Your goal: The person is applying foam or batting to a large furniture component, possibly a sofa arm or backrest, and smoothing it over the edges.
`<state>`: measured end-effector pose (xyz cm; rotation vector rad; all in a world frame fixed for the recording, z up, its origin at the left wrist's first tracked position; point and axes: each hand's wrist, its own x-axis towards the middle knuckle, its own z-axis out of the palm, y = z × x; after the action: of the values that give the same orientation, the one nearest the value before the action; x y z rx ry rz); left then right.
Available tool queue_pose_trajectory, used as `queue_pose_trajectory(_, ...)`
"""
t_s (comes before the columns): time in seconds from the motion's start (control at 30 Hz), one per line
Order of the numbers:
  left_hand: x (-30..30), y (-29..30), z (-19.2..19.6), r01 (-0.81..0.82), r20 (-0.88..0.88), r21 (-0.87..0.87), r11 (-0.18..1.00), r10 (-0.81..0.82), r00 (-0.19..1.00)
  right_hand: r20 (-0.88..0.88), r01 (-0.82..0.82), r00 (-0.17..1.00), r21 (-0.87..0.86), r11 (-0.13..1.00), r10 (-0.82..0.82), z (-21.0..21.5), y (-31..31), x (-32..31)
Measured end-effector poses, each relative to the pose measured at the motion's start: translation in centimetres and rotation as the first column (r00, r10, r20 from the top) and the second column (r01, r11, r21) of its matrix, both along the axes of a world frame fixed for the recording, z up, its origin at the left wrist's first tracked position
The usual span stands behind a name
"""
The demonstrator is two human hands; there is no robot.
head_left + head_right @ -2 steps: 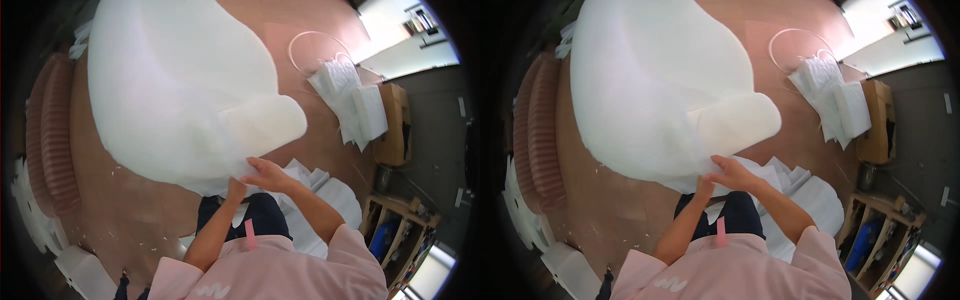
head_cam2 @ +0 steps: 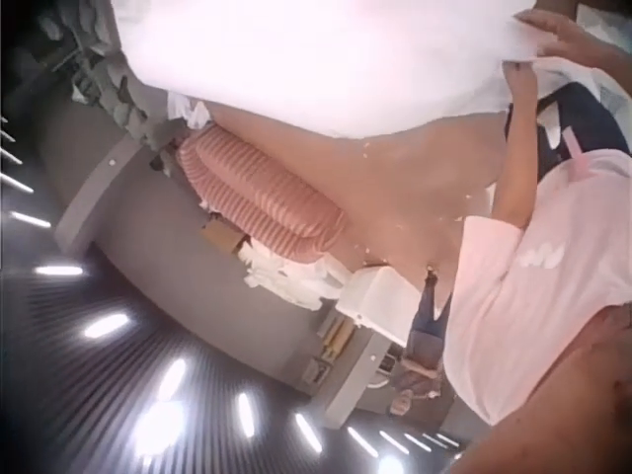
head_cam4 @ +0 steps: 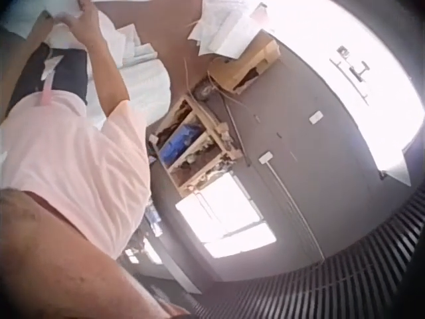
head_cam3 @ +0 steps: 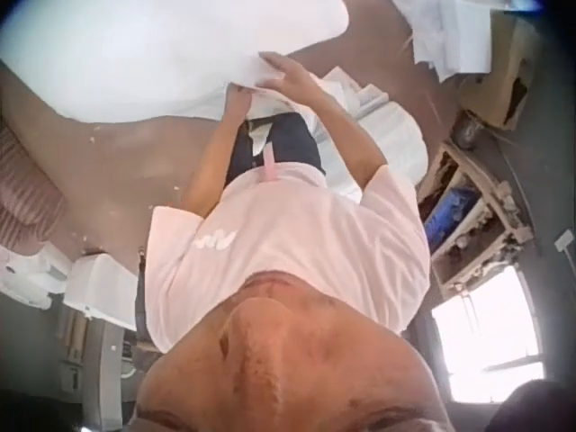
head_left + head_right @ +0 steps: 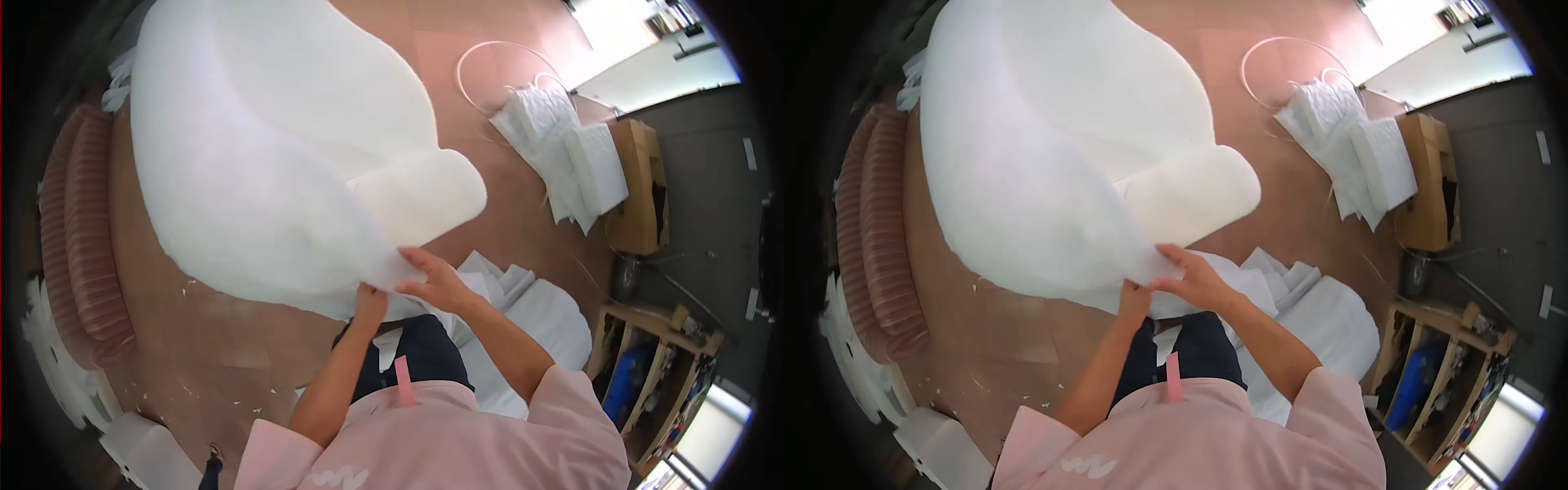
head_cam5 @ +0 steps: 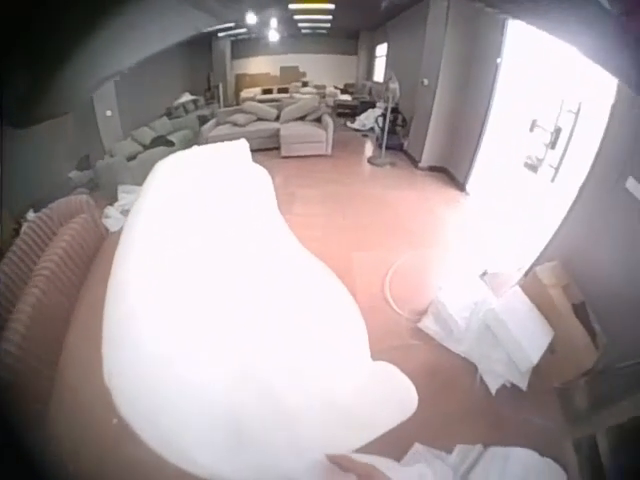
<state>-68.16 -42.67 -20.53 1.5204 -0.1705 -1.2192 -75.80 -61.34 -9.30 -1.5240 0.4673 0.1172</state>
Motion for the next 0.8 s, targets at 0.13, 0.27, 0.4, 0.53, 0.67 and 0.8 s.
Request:
queue_pose_trajectory(0.13,-1.1,-3.3,8.7,-0.108,-0.306,-0.161,0.981,0.055,0.950,-0.027,0.053,0.997,-0.333,0.941,-0.066,-8.1,-2.3,-8.4)
queue_pose_trajectory(0.27,-1.4,-4.7,8.9,0.231,0.179,0.081,0.970,-0.242,0.954,-0.386,-0.273,0.911,-0.300,0.914,0.146,-8.7,3.3,-9.6)
queue_pose_trajectory(0.4,-0.8,-4.6,11.9,0.638,0.885,0.305,0.707,-0.457,0.084,-0.110,-0.004,0.994,-0.276,0.961,-0.027,-2.1,2.6,-10.3)
queue_pose_trajectory(0.53,3.7,-4.5,15.5,0.797,0.893,0.272,0.540,-0.449,-0.001,-0.145,0.017,0.988,-0.213,0.977,-0.048,4.2,3.0,-10.7)
queue_pose_trajectory(0.67,6.5,-2.9,20.0,0.498,0.921,-0.141,0.856,-0.072,0.383,-0.022,0.285,0.915,-0.668,0.687,-0.402,-5.8,4.3,-14.9)
queue_pose_trajectory(0.8,7.1,-3.7,22.1,0.347,0.786,-0.381,0.857,0.102,0.610,-0.143,0.579,0.666,-0.520,0.628,-0.732,-22.4,6.6,-23.8)
